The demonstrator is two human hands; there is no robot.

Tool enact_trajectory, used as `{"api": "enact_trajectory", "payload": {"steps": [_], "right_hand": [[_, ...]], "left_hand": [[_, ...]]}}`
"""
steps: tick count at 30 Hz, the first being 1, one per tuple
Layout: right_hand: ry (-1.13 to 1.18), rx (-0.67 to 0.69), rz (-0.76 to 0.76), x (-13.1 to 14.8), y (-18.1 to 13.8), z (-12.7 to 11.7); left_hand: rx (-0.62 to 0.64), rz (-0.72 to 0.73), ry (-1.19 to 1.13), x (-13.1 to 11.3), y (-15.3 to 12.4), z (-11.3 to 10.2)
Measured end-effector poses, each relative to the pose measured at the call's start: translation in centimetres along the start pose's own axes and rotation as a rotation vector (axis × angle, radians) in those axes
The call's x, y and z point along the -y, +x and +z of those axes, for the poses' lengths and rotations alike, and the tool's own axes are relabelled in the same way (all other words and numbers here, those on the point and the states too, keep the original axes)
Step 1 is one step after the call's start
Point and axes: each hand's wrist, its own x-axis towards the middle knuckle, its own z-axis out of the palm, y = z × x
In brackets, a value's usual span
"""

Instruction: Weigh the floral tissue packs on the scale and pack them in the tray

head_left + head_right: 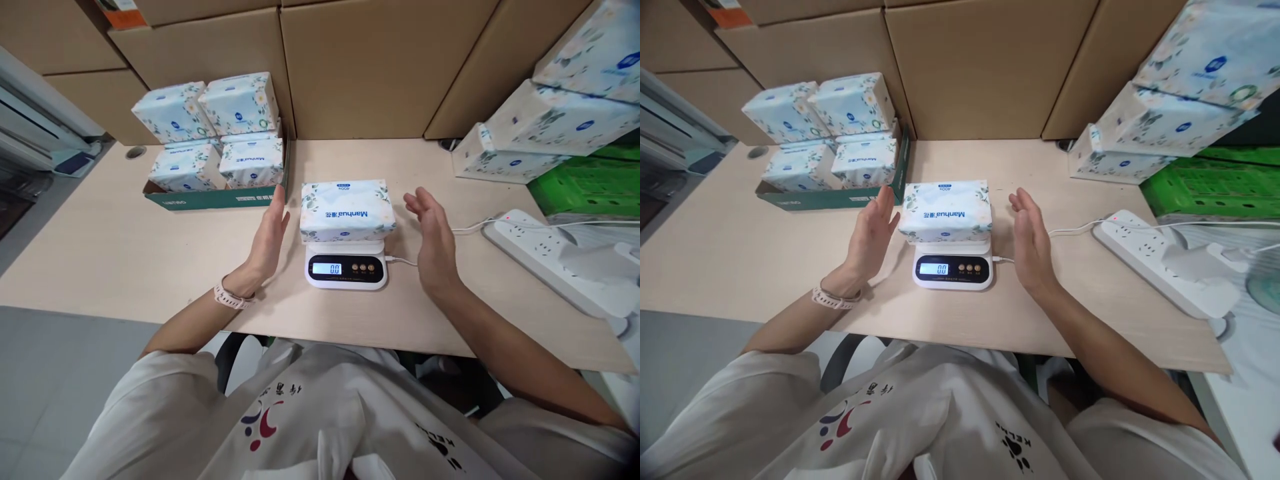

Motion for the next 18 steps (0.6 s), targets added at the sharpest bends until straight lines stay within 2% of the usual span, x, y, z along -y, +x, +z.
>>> {"api": "enact_trajectory", "payload": {"steps": [3,8,13,18], "right_hand": [[-0.003,-0.072,-0.071,-0.5,-0.6,-0.3],[0.025,-0.060,-0.162,-1.4,-0.7,-0.7],[0.005,0.000,-0.177,-1.8,-0.9,-0.9],[0.031,-0.004,-0.152,-1.2,-1.3,-0.9]], "left_hand": [[0.019,0.010,0.016,0.6,-0.2,-0.9],[0.072,0.060,0.022,0.7,-1.2,-0.8],[0.107,0.014,0.016,1.0,-1.3,-0.4],[0.110,0.008,0.018,1.2,-1.3,-0.6]]}}
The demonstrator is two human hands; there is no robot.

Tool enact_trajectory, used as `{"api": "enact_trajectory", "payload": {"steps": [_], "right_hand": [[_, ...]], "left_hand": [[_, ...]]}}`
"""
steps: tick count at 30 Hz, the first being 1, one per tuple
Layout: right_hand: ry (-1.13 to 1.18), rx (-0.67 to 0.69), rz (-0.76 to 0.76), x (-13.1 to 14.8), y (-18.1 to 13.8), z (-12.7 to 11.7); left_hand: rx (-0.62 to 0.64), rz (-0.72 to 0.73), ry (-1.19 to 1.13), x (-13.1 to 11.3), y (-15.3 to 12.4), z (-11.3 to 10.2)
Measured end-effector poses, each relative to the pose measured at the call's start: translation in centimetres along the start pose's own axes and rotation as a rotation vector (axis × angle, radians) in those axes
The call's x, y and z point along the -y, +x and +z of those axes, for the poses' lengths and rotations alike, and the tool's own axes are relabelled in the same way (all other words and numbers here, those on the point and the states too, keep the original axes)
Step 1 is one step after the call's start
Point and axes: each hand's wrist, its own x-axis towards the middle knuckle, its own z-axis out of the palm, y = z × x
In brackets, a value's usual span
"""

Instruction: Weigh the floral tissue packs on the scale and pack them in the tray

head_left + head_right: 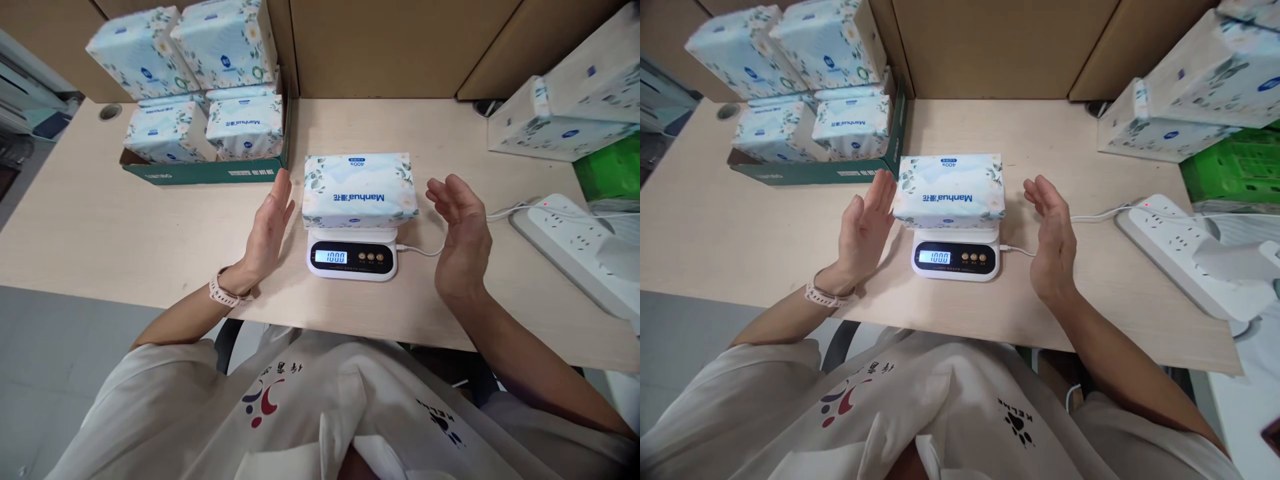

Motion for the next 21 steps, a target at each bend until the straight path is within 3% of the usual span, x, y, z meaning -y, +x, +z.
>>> {"api": "enact_trajectory", "payload": {"steps": [21], "right_hand": [[-0.024,-0.021,0.049,0.8,0.0,0.3]], "left_hand": [[-0.039,-0.033,-0.023,-1.0,-0.3,0.7]]}}
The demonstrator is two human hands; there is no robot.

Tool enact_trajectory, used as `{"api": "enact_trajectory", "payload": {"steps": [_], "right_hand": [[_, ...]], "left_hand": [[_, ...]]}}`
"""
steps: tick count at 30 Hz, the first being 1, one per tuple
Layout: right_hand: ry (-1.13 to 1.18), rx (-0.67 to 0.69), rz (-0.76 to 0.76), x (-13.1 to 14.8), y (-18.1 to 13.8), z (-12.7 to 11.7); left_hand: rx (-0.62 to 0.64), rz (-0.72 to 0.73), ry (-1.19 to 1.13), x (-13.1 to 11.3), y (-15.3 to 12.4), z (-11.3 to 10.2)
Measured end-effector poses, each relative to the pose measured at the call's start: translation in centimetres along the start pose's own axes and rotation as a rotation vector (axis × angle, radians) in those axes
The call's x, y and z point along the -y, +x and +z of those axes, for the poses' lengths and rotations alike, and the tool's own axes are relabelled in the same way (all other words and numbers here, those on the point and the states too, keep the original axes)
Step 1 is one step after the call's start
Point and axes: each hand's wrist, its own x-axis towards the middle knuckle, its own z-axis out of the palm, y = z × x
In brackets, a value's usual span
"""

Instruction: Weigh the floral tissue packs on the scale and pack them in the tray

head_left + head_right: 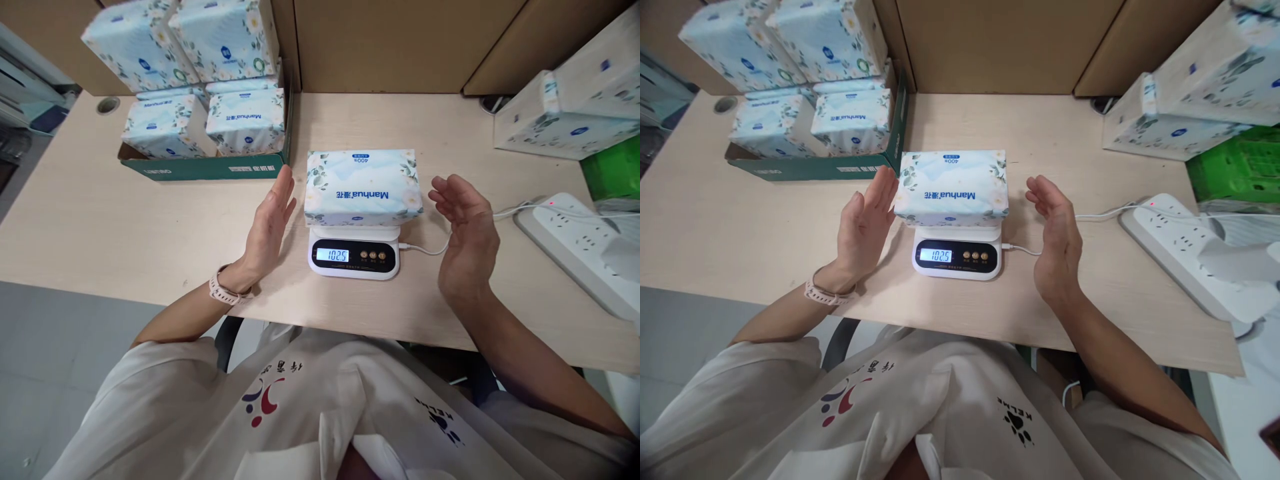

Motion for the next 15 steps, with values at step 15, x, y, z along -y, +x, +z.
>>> {"api": "enact_trajectory", "payload": {"steps": [15], "right_hand": [[-0.024,-0.012,0.002,0.26,0.06,-0.07]], "left_hand": [[-0.016,-0.016,-0.023,0.05,-0.03,-0.05]]}}
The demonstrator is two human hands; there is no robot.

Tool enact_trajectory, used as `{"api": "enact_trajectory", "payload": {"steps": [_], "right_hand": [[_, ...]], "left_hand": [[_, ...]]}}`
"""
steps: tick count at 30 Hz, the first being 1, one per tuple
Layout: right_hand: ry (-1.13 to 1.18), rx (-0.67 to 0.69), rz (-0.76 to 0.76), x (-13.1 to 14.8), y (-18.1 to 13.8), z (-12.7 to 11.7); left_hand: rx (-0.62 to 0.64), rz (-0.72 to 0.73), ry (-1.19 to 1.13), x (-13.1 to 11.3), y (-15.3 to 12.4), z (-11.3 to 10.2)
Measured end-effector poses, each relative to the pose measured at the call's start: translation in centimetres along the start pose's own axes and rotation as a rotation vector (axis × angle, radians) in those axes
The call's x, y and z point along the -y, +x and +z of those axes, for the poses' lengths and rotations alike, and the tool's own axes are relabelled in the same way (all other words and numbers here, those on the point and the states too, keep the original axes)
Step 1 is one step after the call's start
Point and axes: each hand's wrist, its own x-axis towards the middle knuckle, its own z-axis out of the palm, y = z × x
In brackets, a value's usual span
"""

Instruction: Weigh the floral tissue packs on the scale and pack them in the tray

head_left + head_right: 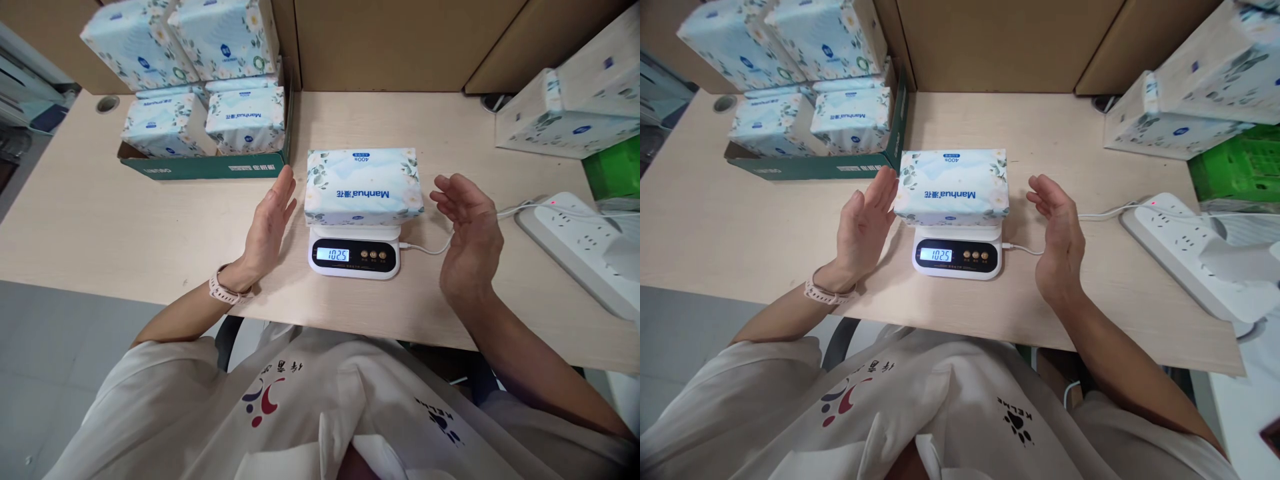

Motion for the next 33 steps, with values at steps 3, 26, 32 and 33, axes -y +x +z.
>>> {"api": "enact_trajectory", "payload": {"steps": [3,26,32,33], "right_hand": [[0.009,0.007,-0.028,-0.24,0.04,-0.13],[0.000,-0.010,-0.036,-0.16,0.03,-0.07],[-0.008,-0.014,0.000,-0.05,0.06,-0.05],[-0.014,-0.017,0.006,-0.02,0.05,-0.05]], "left_hand": [[0.000,-0.005,0.001,0.03,0.00,-0.05],[0.008,-0.007,-0.004,0.00,-0.02,0.00],[0.008,-0.018,-0.004,-0.09,-0.06,0.09],[0.006,-0.016,-0.006,-0.07,-0.06,0.10]]}}
